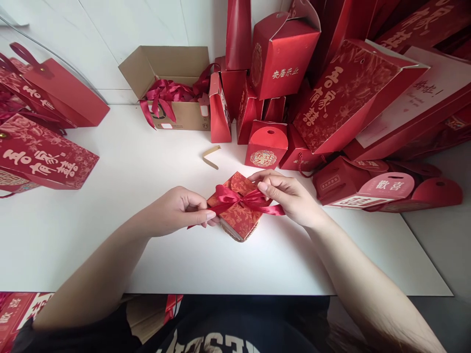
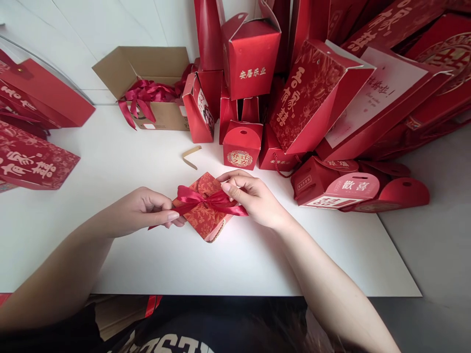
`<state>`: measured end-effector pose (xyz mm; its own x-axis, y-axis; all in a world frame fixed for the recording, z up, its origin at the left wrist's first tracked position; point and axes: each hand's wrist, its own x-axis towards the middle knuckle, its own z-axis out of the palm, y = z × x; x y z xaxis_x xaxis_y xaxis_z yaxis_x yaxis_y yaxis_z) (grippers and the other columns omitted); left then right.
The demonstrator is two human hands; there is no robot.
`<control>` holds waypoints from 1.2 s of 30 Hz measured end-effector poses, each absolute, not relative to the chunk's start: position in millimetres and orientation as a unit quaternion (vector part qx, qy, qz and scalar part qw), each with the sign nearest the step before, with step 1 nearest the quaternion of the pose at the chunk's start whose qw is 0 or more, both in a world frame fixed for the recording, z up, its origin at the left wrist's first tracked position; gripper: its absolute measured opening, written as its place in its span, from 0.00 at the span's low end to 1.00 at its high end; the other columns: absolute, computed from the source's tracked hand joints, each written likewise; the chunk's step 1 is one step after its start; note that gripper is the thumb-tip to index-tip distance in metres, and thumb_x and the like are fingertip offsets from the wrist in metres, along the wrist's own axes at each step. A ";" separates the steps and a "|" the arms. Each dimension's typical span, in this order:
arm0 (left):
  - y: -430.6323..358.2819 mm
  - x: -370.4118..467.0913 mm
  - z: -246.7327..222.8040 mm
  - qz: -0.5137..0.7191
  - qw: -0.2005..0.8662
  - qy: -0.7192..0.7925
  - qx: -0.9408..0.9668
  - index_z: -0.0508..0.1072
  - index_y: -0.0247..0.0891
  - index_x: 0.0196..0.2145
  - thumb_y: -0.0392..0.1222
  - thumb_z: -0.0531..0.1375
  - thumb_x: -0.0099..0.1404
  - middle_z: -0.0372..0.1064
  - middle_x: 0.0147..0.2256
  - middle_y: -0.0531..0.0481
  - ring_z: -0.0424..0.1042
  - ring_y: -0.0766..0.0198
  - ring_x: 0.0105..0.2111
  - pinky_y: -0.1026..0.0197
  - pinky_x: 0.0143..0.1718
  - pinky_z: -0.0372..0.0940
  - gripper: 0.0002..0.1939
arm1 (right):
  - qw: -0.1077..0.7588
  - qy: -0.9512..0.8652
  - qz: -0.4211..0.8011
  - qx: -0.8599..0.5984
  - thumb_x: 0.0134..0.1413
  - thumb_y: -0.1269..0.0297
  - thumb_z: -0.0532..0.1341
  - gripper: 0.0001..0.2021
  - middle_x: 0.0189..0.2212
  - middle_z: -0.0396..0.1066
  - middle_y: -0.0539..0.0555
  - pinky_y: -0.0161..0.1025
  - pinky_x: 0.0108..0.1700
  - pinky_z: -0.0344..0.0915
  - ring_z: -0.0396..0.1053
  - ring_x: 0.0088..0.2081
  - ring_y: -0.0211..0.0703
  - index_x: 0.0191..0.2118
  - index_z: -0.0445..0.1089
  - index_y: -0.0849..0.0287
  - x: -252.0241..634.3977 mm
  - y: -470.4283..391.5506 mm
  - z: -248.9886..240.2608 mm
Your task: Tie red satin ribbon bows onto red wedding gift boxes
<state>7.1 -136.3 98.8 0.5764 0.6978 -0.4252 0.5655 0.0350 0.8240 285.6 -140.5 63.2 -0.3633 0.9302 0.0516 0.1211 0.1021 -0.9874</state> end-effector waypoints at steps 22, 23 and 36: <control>-128.4 37.4 75.3 0.309 0.546 0.334 0.703 0.74 0.37 0.31 0.44 0.62 0.60 0.59 0.60 0.40 0.58 0.44 0.62 0.44 0.60 0.56 0.07 | 0.416 -0.539 0.646 -0.344 0.55 0.54 0.65 0.18 0.56 0.68 0.57 0.45 0.52 0.62 0.68 0.52 0.48 0.21 0.66 0.61 284.2 -141.3 52.2; -128.1 37.3 76.0 0.316 0.555 0.327 0.697 0.73 0.37 0.29 0.45 0.61 0.60 0.61 0.59 0.39 0.56 0.43 0.63 0.43 0.60 0.56 0.09 | 0.417 -0.535 0.651 -0.341 0.55 0.54 0.65 0.18 0.56 0.68 0.56 0.44 0.51 0.62 0.69 0.50 0.47 0.21 0.67 0.61 283.9 -141.1 51.4; -130.9 34.8 67.9 0.334 0.440 0.394 0.735 0.64 0.37 0.21 0.45 0.56 0.69 0.64 0.58 0.45 0.59 0.53 0.62 0.51 0.65 0.52 0.19 | 0.424 -0.580 0.606 -0.343 0.60 0.55 0.61 0.19 0.53 0.64 0.55 0.47 0.58 0.55 0.61 0.57 0.49 0.23 0.63 0.60 281.5 -140.4 43.9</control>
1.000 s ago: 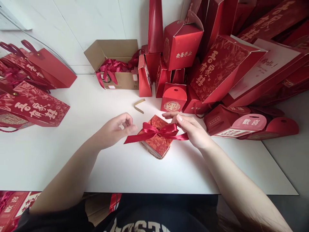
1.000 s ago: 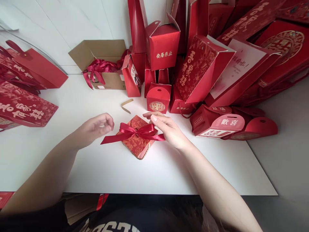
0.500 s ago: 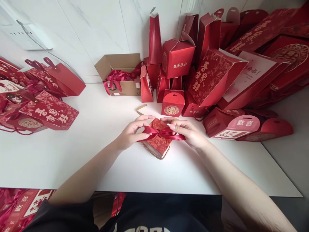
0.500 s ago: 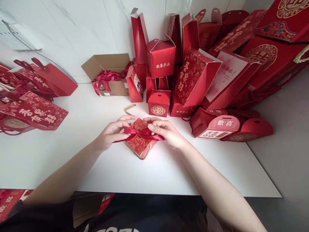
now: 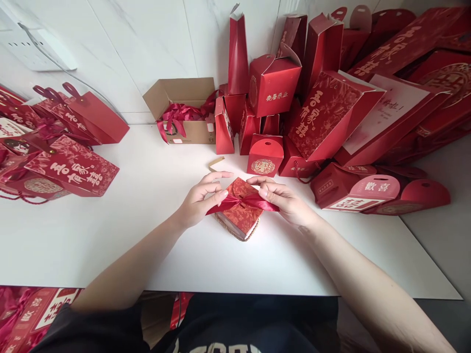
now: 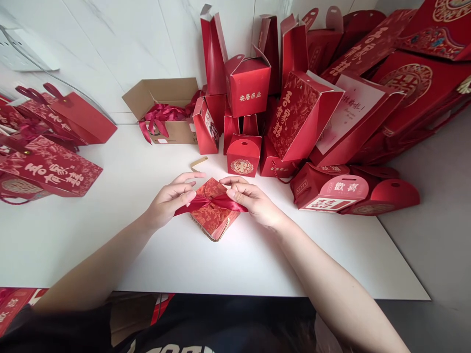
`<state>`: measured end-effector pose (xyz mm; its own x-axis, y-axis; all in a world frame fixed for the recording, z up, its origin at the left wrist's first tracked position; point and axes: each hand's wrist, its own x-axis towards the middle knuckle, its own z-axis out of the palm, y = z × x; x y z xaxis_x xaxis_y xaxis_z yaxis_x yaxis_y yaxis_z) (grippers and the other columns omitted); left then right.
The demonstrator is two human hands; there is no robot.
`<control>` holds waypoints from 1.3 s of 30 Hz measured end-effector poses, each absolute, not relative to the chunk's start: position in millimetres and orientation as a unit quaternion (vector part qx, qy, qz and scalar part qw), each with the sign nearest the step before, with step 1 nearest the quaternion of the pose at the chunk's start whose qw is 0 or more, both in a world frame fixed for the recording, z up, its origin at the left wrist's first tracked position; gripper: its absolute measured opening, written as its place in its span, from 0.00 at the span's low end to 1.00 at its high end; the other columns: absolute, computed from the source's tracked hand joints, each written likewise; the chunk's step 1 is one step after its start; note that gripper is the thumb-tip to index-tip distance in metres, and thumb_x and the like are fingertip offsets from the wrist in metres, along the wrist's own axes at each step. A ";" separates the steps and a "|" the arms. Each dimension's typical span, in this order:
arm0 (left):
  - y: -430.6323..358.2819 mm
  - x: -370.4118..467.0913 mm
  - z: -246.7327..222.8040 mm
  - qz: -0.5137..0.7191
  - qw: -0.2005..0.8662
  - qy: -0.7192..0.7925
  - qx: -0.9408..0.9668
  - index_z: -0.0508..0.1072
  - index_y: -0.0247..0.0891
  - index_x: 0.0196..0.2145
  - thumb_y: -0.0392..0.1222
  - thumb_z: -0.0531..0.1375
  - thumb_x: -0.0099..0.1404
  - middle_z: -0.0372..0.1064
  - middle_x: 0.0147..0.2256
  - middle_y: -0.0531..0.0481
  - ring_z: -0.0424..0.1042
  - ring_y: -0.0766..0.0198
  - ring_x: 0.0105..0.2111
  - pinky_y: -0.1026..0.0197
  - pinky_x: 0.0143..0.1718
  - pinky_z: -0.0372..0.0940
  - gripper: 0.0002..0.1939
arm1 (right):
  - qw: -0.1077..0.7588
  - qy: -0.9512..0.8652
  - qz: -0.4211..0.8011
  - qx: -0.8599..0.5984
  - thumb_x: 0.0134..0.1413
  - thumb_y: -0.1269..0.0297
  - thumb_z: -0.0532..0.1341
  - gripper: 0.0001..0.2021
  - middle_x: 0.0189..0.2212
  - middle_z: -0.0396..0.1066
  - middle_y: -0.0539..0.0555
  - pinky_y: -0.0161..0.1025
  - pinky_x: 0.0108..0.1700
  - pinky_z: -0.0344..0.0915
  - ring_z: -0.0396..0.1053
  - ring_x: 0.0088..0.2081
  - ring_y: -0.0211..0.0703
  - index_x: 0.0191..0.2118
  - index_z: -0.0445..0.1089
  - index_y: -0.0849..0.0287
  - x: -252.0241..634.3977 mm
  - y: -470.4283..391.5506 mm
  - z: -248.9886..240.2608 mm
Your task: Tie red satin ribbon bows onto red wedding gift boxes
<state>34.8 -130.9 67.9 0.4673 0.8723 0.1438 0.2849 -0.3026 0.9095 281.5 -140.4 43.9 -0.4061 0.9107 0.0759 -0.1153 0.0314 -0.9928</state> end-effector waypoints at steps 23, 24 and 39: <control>-133.4 30.2 63.5 0.358 0.415 0.408 0.730 0.66 0.38 0.21 0.45 0.57 0.68 0.63 0.61 0.50 0.50 0.52 0.67 0.47 0.68 0.46 0.18 | 0.407 -0.628 0.565 -0.348 0.62 0.56 0.60 0.20 0.43 0.62 0.54 0.44 0.58 0.54 0.57 0.58 0.46 0.21 0.61 0.59 290.4 -138.5 42.9; -132.4 29.2 63.8 0.354 0.411 0.410 0.733 0.67 0.39 0.21 0.45 0.57 0.68 0.63 0.61 0.50 0.51 0.52 0.67 0.47 0.68 0.46 0.17 | 0.401 -0.632 0.564 -0.349 0.62 0.56 0.60 0.20 0.44 0.62 0.54 0.44 0.58 0.54 0.57 0.59 0.46 0.21 0.61 0.59 291.1 -138.0 43.3; -130.8 66.8 79.5 0.315 0.371 0.509 0.710 0.75 0.39 0.20 0.53 0.67 0.56 0.73 0.50 0.47 0.71 0.53 0.51 0.52 0.54 0.64 0.16 | 0.431 -0.592 0.572 -0.370 0.63 0.44 0.52 0.27 0.54 0.67 0.55 0.48 0.60 0.55 0.60 0.60 0.51 0.21 0.65 0.59 277.5 -135.6 62.7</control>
